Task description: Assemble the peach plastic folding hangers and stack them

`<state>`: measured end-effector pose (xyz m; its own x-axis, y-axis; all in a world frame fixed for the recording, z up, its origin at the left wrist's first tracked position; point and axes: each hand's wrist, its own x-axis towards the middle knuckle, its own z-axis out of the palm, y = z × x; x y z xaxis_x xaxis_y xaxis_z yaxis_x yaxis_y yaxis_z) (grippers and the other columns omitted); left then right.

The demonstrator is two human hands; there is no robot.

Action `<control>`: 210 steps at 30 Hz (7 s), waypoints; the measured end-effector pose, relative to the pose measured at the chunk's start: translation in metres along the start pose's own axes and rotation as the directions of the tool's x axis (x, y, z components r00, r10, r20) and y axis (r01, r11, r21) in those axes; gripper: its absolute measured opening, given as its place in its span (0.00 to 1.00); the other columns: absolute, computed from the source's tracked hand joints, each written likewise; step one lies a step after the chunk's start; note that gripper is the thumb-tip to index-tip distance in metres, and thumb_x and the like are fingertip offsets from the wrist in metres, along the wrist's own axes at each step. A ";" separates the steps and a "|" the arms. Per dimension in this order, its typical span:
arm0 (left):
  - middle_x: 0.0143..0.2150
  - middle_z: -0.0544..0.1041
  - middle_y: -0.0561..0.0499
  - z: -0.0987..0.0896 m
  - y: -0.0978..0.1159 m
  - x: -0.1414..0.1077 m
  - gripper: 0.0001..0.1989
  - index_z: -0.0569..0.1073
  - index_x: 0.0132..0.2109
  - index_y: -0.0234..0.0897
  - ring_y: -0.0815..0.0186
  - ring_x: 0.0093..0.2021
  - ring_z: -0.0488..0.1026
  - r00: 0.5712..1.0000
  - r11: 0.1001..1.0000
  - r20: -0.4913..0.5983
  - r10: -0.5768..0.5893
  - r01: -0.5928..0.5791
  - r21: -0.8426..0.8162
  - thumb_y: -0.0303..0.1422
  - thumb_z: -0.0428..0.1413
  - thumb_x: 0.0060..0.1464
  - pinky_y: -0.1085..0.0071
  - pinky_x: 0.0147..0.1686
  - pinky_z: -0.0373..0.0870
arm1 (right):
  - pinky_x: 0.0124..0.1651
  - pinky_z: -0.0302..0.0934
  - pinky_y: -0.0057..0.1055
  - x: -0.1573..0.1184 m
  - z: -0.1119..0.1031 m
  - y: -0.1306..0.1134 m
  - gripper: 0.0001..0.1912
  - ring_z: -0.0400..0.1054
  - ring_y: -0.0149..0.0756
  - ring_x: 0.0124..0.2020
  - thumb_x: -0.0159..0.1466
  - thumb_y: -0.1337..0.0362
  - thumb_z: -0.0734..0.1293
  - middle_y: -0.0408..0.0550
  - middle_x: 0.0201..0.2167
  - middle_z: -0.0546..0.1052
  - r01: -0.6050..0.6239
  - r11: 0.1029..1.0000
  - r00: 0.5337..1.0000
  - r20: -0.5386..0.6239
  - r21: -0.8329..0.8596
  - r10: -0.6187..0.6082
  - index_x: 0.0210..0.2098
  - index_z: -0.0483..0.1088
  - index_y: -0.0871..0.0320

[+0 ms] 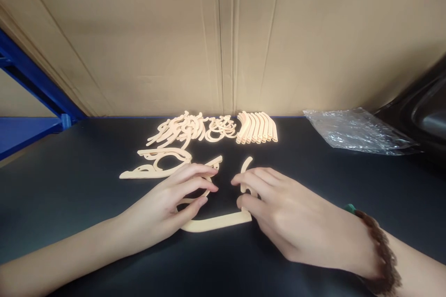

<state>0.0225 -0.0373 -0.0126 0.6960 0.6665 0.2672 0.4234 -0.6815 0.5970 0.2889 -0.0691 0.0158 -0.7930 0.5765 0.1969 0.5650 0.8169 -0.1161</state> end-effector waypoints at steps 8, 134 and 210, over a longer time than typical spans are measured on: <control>0.59 0.70 0.43 -0.001 0.001 0.001 0.15 0.71 0.56 0.39 0.58 0.59 0.68 0.998 0.998 0.005 -0.061 0.061 -0.024 0.30 0.54 0.64 0.72 0.38 0.81 | 0.51 0.68 0.42 -0.011 0.014 0.014 0.25 0.68 0.44 0.56 0.64 0.80 0.55 0.54 0.59 0.70 -0.096 0.995 0.995 0.010 -0.024 0.096 0.53 0.69 0.51; 0.64 0.70 0.46 -0.105 -0.048 -0.005 0.40 0.62 0.66 0.43 0.48 0.61 0.69 0.916 0.854 0.060 -0.396 0.343 0.391 0.55 0.58 0.52 0.59 0.59 0.68 | 0.61 0.59 0.50 0.002 0.011 0.016 0.14 0.63 0.46 0.58 0.71 0.59 0.61 0.49 0.55 0.73 -0.178 0.983 0.969 -0.166 0.035 0.182 0.55 0.65 0.51; 0.69 0.64 0.56 -0.130 -0.060 -0.019 0.43 0.57 0.69 0.55 0.46 0.67 0.62 0.876 0.833 0.104 -0.471 0.402 0.381 0.50 0.63 0.49 0.55 0.64 0.61 | 0.66 0.54 0.54 0.006 0.011 0.020 0.14 0.71 0.44 0.54 0.70 0.60 0.61 0.50 0.52 0.76 -0.170 0.985 0.973 -0.155 0.024 0.172 0.54 0.69 0.53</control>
<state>-0.0921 0.0304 0.0449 0.4710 0.8732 -0.1255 0.8531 -0.4147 0.3164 0.2930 -0.0490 0.0043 -0.6391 0.6980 0.3230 0.6860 0.7072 -0.1710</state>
